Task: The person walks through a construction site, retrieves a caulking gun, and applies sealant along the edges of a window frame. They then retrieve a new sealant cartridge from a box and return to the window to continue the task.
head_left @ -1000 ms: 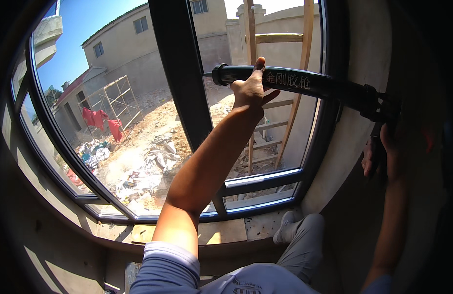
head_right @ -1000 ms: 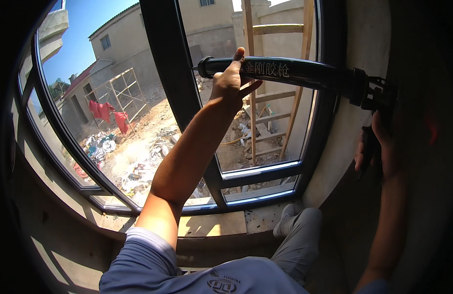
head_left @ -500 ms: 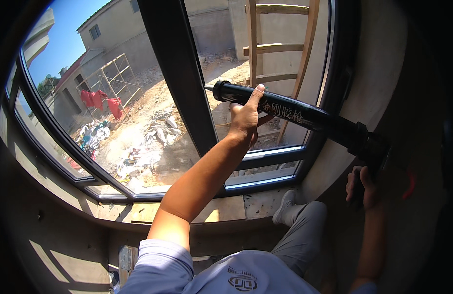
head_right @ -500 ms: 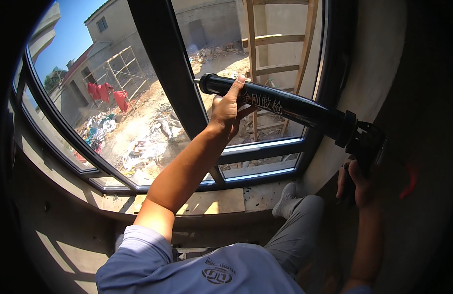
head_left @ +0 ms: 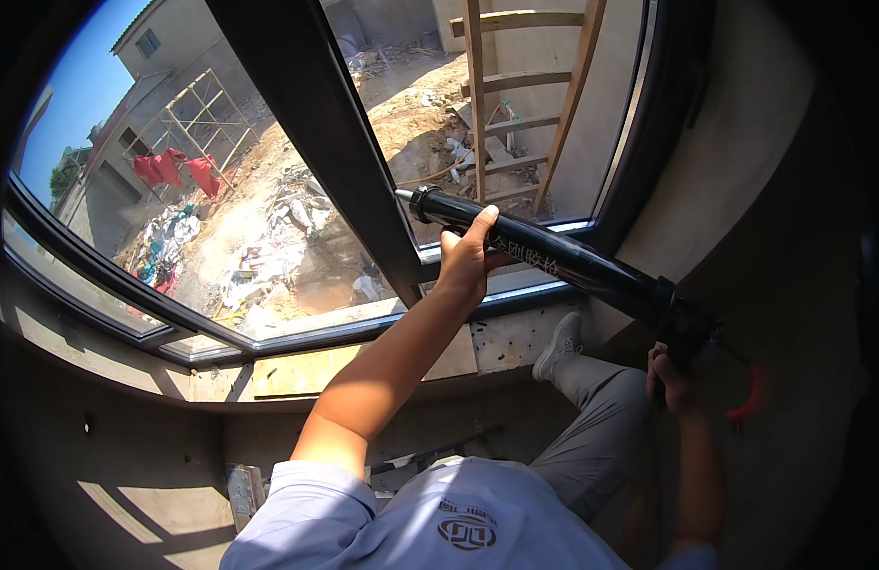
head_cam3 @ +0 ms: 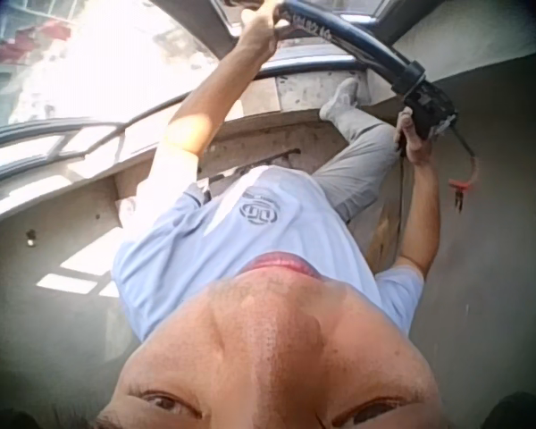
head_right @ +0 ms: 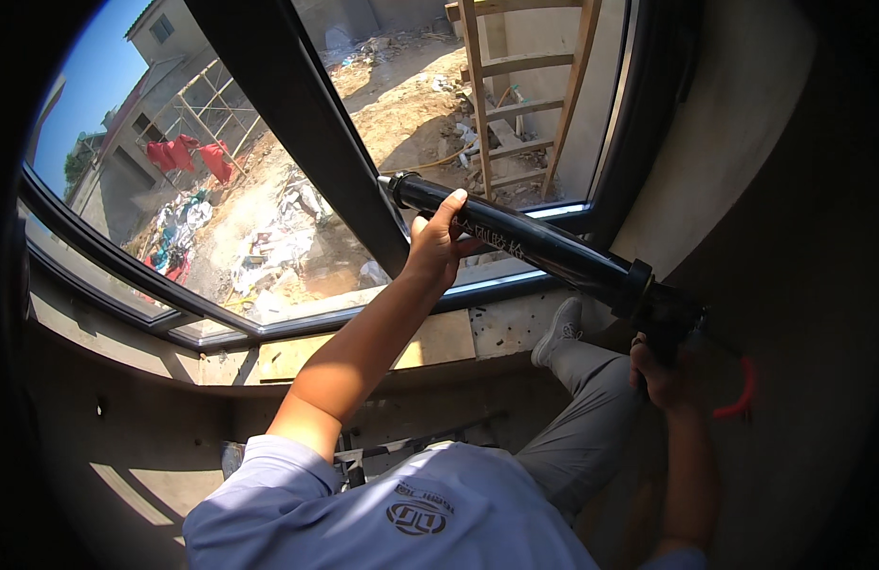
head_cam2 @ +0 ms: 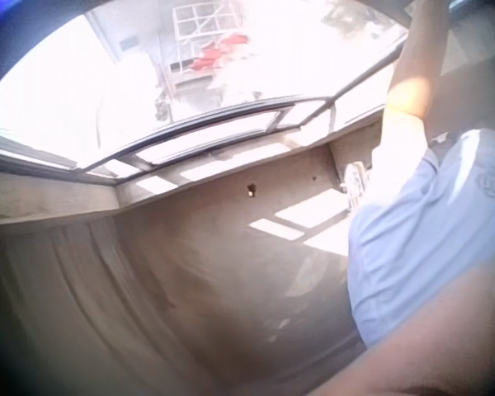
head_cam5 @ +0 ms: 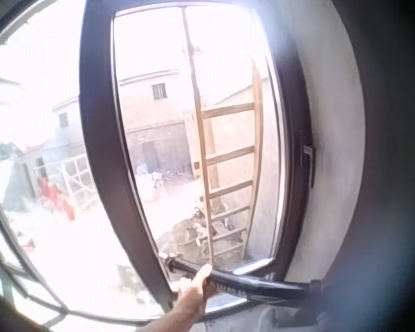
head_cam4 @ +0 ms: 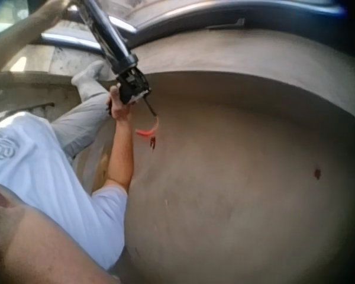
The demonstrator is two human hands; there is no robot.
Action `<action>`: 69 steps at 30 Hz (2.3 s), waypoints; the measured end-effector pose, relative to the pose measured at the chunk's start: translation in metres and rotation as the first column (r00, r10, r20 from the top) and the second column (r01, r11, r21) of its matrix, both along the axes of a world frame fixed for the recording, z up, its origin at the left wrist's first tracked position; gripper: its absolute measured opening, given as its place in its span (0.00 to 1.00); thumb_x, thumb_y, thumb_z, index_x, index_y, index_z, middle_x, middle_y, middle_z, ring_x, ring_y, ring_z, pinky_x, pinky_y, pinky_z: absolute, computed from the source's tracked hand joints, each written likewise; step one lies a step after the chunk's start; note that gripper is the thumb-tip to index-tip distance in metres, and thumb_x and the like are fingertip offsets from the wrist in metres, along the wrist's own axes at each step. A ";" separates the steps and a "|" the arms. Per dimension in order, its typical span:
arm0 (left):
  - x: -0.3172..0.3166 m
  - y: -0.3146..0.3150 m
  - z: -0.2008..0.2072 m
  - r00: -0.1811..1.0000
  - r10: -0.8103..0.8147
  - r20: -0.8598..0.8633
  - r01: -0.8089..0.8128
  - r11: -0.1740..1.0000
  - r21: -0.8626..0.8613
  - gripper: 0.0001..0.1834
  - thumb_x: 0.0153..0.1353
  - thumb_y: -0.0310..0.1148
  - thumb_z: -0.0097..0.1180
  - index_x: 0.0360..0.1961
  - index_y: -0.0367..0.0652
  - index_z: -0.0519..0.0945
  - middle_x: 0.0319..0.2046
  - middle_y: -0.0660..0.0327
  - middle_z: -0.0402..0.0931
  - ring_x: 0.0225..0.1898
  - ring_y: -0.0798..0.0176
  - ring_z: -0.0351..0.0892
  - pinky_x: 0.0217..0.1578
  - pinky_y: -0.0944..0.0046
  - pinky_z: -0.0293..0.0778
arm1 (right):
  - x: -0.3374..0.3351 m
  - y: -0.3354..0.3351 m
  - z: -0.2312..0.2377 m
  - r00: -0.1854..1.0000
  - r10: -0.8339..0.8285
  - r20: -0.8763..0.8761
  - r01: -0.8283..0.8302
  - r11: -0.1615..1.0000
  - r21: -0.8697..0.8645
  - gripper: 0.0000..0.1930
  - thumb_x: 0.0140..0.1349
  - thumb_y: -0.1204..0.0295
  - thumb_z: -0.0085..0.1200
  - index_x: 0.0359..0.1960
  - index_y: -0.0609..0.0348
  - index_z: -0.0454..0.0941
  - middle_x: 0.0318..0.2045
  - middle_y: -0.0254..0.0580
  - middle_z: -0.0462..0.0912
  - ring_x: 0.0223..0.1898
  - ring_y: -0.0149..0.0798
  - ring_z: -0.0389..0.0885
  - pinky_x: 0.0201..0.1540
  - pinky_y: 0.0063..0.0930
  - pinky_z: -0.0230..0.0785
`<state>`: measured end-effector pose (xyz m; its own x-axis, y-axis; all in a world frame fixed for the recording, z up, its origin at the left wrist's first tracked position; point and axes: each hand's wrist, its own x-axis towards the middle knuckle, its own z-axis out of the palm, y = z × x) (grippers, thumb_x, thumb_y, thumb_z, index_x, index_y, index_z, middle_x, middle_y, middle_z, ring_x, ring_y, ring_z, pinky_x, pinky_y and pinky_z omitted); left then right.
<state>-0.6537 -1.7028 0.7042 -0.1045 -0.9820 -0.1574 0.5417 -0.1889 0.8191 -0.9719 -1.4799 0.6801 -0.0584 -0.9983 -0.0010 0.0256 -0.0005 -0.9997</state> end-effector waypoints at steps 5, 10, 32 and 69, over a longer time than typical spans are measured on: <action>0.003 -0.001 -0.054 0.998 -0.038 0.045 0.037 0.999 0.036 0.28 0.60 0.42 0.69 0.47 0.40 0.64 0.41 0.56 0.75 0.42 0.60 0.82 0.41 0.49 0.86 | 0.000 0.007 -0.048 0.994 -0.031 -0.107 0.038 0.997 0.068 0.15 0.64 0.59 0.64 0.39 0.55 0.77 0.20 0.28 0.76 0.20 0.25 0.75 0.24 0.24 0.67; 0.003 0.003 -0.096 0.994 0.011 0.106 -0.018 0.997 0.069 0.21 0.61 0.42 0.68 0.44 0.44 0.69 0.37 0.62 0.79 0.40 0.65 0.81 0.40 0.50 0.85 | 0.004 0.011 -0.090 0.992 -0.037 -0.123 0.058 0.983 0.172 0.14 0.64 0.59 0.64 0.38 0.55 0.78 0.20 0.28 0.76 0.20 0.25 0.74 0.25 0.23 0.67; 0.003 0.006 -0.178 0.994 0.017 0.110 -0.031 0.991 0.127 0.22 0.60 0.40 0.69 0.44 0.44 0.69 0.34 0.62 0.76 0.32 0.66 0.80 0.31 0.59 0.84 | -0.001 0.020 -0.197 0.982 0.049 -0.180 -0.007 0.974 0.228 0.20 0.65 0.48 0.59 0.33 0.53 0.74 0.17 0.27 0.73 0.19 0.25 0.73 0.25 0.23 0.65; 0.044 -0.005 -0.155 0.990 -0.075 -0.120 0.110 0.944 0.312 0.16 0.66 0.46 0.62 0.31 0.44 0.81 0.28 0.58 0.84 0.28 0.58 0.84 0.35 0.52 0.83 | 0.065 0.029 -0.019 0.957 0.286 0.051 -0.290 0.952 0.101 0.34 0.66 0.36 0.51 0.44 0.61 0.74 0.26 0.35 0.77 0.25 0.28 0.75 0.27 0.23 0.68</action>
<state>-0.6101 -1.7080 0.5493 -0.2255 -0.8679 -0.4425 0.5891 -0.4833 0.6476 -0.9069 -1.4505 0.6612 0.2331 -0.9667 -0.1051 0.0442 0.1185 -0.9920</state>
